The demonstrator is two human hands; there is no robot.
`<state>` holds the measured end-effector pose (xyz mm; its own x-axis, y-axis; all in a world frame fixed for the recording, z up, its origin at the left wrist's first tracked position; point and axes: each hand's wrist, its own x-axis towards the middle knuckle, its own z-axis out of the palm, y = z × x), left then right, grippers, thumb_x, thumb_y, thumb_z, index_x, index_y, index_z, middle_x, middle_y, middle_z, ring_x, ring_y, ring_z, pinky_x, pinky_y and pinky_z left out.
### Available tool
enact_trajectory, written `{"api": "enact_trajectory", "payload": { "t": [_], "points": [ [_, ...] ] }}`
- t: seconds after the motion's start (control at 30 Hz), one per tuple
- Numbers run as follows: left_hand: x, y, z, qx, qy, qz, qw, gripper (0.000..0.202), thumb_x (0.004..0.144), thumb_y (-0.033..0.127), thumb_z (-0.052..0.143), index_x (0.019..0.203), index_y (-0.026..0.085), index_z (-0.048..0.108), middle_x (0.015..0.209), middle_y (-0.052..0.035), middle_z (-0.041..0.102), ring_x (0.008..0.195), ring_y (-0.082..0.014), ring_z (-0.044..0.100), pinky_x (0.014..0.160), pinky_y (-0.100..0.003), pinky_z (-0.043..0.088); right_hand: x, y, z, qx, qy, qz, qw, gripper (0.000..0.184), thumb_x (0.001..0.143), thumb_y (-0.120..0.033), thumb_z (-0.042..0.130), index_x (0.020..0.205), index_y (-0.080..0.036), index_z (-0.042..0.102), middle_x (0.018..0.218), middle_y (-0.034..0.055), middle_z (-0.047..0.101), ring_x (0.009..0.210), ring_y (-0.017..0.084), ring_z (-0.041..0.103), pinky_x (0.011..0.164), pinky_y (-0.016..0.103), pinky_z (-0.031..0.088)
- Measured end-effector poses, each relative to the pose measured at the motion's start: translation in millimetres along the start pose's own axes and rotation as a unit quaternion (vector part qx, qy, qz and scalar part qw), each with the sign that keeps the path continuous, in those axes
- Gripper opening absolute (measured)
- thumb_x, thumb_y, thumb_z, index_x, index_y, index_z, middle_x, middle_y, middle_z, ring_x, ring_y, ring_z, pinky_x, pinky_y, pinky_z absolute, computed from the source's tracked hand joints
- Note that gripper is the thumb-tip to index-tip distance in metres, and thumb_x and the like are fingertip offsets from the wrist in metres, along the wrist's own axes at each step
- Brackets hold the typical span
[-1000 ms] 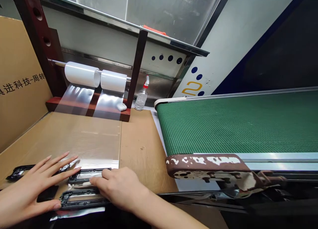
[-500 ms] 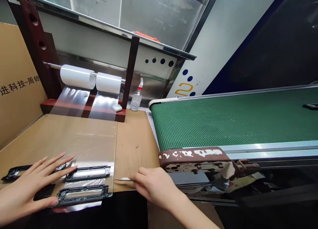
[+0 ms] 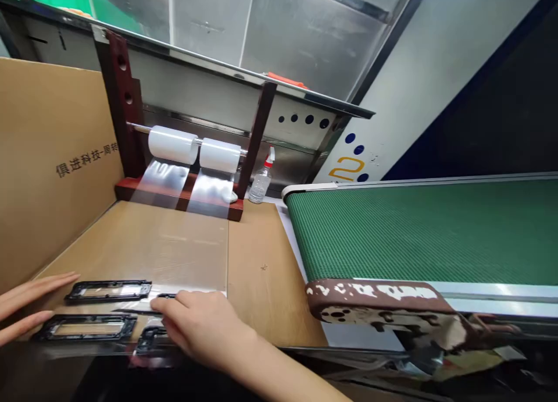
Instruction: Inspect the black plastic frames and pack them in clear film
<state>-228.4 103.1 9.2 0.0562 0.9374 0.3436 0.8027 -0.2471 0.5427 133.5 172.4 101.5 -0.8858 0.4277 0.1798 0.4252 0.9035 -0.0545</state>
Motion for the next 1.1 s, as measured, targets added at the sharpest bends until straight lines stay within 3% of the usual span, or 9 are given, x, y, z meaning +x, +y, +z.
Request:
{"api": "enact_trajectory", "payload": {
  "t": [0.07, 0.2, 0.37, 0.5, 0.7, 0.93, 1.1],
  "points": [
    [-7.6, -5.8, 1.8, -0.038, -0.026, -0.028, 0.999, 0.046, 0.090, 0.048, 0.047, 0.133, 0.053, 0.033, 0.142, 0.0158, 0.041, 0.131, -0.0294, 0.036, 0.111, -0.054, 0.023, 27.4, -8.3, 6.6, -0.030, 0.023, -0.027, 0.999, 0.029, 0.096, -0.029, 0.043, 0.125, -0.030, 0.046, 0.088, -0.0012, 0.063, 0.072, 0.018, 0.060, 0.049, 0.030, 0.035],
    [-5.2, -3.0, -0.2, -0.056, -0.021, -0.030, 0.998, 0.045, 0.088, 0.051, 0.047, 0.132, 0.048, 0.040, 0.141, 0.0106, 0.044, 0.131, -0.0303, 0.037, 0.108, -0.051, 0.025, 65.9, -20.9, 19.1, -0.063, 0.030, -0.058, 0.996, 0.026, 0.090, -0.026, 0.054, 0.116, -0.028, 0.052, 0.083, -0.0017, 0.062, 0.062, 0.018, 0.055, 0.042, 0.031, 0.024],
    [3.2, 6.7, -3.4, 0.021, -0.037, -0.012, 0.999, 0.051, 0.085, 0.058, 0.046, 0.132, 0.038, 0.045, 0.139, 0.0034, 0.046, 0.128, -0.0275, 0.041, 0.101, -0.047, 0.033, 90.4, -29.8, 26.8, -0.070, 0.022, -0.080, 0.994, 0.025, 0.092, -0.028, 0.054, 0.117, -0.028, 0.051, 0.082, -0.0027, 0.061, 0.062, 0.018, 0.057, 0.041, 0.032, 0.026],
    [4.1, 10.9, -5.8, 0.032, -0.032, -0.009, 0.999, 0.052, 0.084, 0.061, 0.045, 0.130, 0.037, 0.048, 0.137, 0.0014, 0.048, 0.126, -0.0240, 0.044, 0.100, -0.043, 0.035, 97.5, -34.6, 16.0, -0.066, -0.024, -0.081, 0.994, 0.024, 0.093, -0.026, 0.051, 0.118, -0.026, 0.052, 0.084, -0.0017, 0.063, 0.063, 0.018, 0.059, 0.041, 0.031, 0.028],
    [3.5, 6.5, -4.1, 0.038, -0.013, 0.010, 0.999, 0.050, 0.084, 0.059, 0.047, 0.131, 0.041, 0.046, 0.137, 0.0039, 0.048, 0.124, -0.0223, 0.047, 0.098, -0.040, 0.038, 77.3, -28.9, -18.3, -0.077, -0.088, -0.062, 0.991, 0.021, 0.092, -0.024, 0.054, 0.113, -0.022, 0.057, 0.085, 0.0001, 0.067, 0.063, 0.017, 0.059, 0.043, 0.031, 0.028],
    [-3.5, -21.5, 9.7, 0.074, 0.003, 0.051, 0.996, 0.048, 0.090, 0.050, 0.048, 0.136, 0.043, 0.035, 0.141, 0.0094, 0.044, 0.126, -0.0208, 0.043, 0.098, -0.043, 0.039, 29.2, -4.0, -23.9, -0.114, -0.094, -0.032, 0.988, 0.020, 0.090, -0.021, 0.056, 0.110, -0.022, 0.057, 0.081, -0.0007, 0.066, 0.059, 0.017, 0.058, 0.041, 0.033, 0.023],
    [-1.1, -25.8, 12.1, 0.035, 0.013, 0.037, 0.999, 0.050, 0.084, 0.056, 0.054, 0.131, 0.044, 0.043, 0.138, 0.0092, 0.048, 0.124, -0.0244, 0.045, 0.100, -0.048, 0.038, 8.0, -12.3, -39.8, -0.162, -0.074, -0.019, 0.984, 0.019, 0.084, -0.016, 0.063, 0.102, -0.020, 0.060, 0.080, 0.0002, 0.064, 0.056, 0.018, 0.058, 0.038, 0.034, 0.024]
  ]
}}
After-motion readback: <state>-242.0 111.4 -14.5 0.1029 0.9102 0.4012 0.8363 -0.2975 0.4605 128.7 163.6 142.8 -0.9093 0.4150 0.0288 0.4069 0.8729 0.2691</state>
